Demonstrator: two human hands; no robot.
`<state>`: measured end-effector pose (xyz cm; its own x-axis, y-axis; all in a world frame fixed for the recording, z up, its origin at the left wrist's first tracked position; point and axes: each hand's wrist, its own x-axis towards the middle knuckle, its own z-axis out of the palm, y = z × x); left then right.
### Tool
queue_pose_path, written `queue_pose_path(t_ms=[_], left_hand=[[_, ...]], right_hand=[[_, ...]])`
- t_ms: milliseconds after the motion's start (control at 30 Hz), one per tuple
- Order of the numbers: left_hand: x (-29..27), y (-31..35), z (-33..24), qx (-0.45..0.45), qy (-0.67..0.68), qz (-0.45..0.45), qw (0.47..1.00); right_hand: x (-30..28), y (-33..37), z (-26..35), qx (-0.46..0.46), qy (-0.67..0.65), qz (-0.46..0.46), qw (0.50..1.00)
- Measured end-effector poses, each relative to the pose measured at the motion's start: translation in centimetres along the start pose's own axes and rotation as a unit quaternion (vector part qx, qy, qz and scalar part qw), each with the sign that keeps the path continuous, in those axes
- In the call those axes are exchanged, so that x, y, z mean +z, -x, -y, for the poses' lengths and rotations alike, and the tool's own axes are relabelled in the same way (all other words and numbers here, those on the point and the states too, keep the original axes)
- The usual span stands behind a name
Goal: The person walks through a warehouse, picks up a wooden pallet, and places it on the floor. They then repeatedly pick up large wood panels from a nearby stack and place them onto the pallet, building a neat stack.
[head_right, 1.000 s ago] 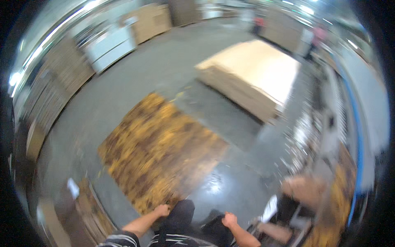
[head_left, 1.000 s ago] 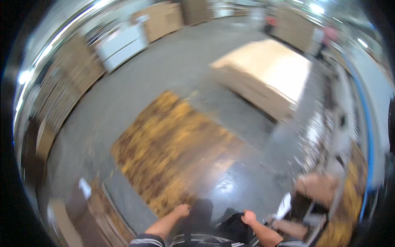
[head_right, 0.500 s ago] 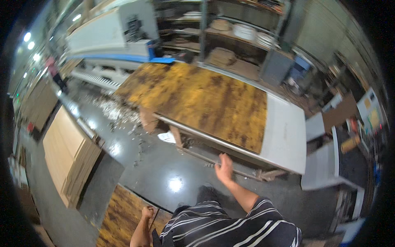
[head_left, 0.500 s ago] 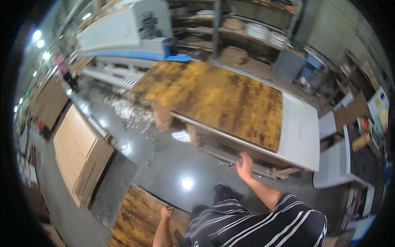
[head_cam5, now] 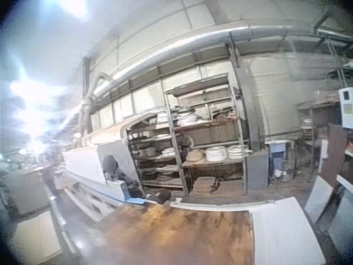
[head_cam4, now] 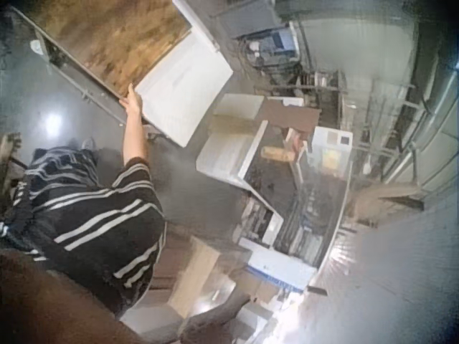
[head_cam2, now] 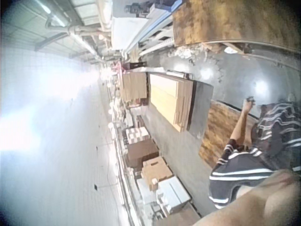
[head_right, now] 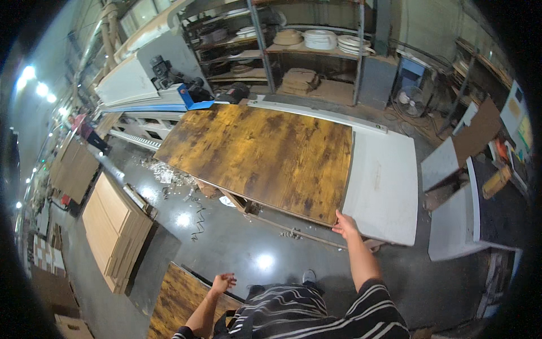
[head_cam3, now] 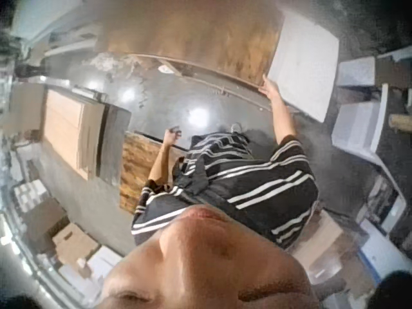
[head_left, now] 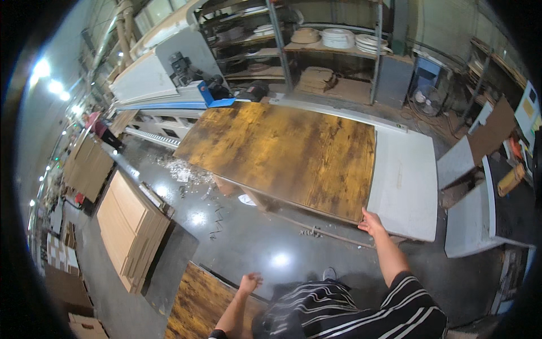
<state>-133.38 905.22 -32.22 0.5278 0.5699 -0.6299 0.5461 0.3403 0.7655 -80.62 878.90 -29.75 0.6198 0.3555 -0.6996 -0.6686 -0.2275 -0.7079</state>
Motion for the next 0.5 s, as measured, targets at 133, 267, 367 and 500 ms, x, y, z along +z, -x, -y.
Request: queue_pose_path(t_ms=[133,267,367,500], left_hand=[[7.6,9.6,-20.6,0.202,-0.069,0.108,0.971],[14.7,24.1,-35.9,0.535,-0.102,0.418,0.727],[19.6,30.1,-41.4,0.617,-0.078,0.484,0.615],[22.3,31.8,-43.8,0.686,-0.183,0.445,0.546]], right_hand=[[-0.7,-1.7,-2.1,-0.021,-0.044,0.082,0.995],[-1.1,-1.8,-3.2,-0.013,-0.022,0.086,0.996],[0.0,-1.0,-2.3,0.008,-0.037,0.081,0.996],[1.4,-0.1,-1.3,-0.005,0.019,0.089,0.996]])
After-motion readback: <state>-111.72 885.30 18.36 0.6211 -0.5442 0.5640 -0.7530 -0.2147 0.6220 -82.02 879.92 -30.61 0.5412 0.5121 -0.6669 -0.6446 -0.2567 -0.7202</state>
